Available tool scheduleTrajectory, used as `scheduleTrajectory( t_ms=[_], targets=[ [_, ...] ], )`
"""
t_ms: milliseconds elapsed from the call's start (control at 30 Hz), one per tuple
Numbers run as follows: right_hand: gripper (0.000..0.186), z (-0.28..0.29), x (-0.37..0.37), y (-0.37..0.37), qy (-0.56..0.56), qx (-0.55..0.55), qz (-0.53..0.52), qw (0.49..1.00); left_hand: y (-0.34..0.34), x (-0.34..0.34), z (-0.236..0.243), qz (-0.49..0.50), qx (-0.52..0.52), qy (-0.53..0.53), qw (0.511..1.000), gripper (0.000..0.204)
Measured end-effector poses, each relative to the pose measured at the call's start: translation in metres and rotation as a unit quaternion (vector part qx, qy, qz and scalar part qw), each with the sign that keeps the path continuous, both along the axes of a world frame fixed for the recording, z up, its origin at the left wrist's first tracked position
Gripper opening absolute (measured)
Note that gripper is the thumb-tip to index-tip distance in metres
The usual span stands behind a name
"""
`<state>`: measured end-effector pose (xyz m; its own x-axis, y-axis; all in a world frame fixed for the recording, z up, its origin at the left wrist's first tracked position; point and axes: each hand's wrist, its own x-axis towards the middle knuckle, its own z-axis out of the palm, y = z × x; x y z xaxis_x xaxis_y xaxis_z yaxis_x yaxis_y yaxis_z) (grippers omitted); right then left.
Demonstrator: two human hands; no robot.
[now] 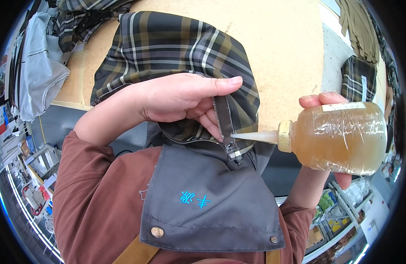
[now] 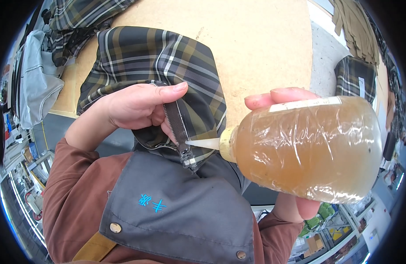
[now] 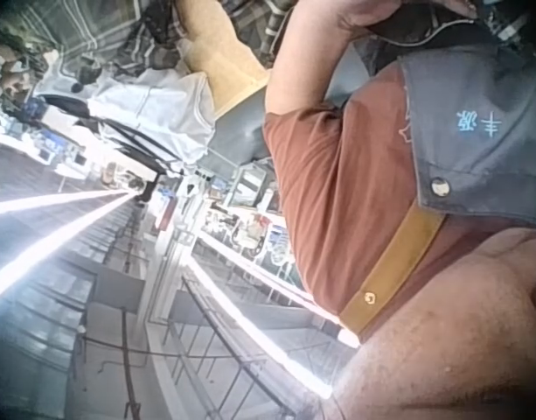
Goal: Applying glue to the interior seams and zipper area of a plaid fabric bag using a squeeze bottle.
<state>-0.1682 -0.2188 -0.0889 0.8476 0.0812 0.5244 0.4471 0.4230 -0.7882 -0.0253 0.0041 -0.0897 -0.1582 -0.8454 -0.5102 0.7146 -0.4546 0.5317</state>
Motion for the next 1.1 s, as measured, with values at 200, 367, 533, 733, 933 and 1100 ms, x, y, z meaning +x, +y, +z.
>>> scheduleTrajectory(
  t_ms=[200, 367, 533, 733, 933, 1100],
  targets=[
    [0.109, 0.002, 0.0, -0.001, 0.013, -0.057, -0.048, 0.997, 0.0, 0.001, -0.002, -0.018, -0.026, 0.011, 0.999, 0.061],
    [0.113, -0.002, 0.009, 0.004, -0.026, -0.05, -0.071, 0.996, -0.001, -0.001, -0.005, -0.016, 0.001, 0.007, 1.0, 0.062],
    [0.111, 0.002, -0.001, 0.003, 0.056, -0.033, -0.071, 0.995, -0.002, -0.001, -0.004, -0.013, -0.002, 0.014, 1.0, 0.061],
    [0.103, -0.007, 0.006, 0.003, -0.045, -0.055, -0.051, 0.996, -0.002, 0.0, -0.006, -0.02, -0.011, 0.01, 1.0, 0.058],
    [0.101, -0.007, -0.001, -0.004, -0.022, -0.016, -0.026, 0.999, -0.002, 0.001, -0.005, -0.016, -0.021, 0.008, 1.0, 0.057],
    [0.109, 0.0, 0.008, 0.0, 0.008, -0.033, -0.026, 0.999, -0.004, -0.001, -0.004, -0.021, -0.007, 0.015, 1.0, 0.061]
  ],
)
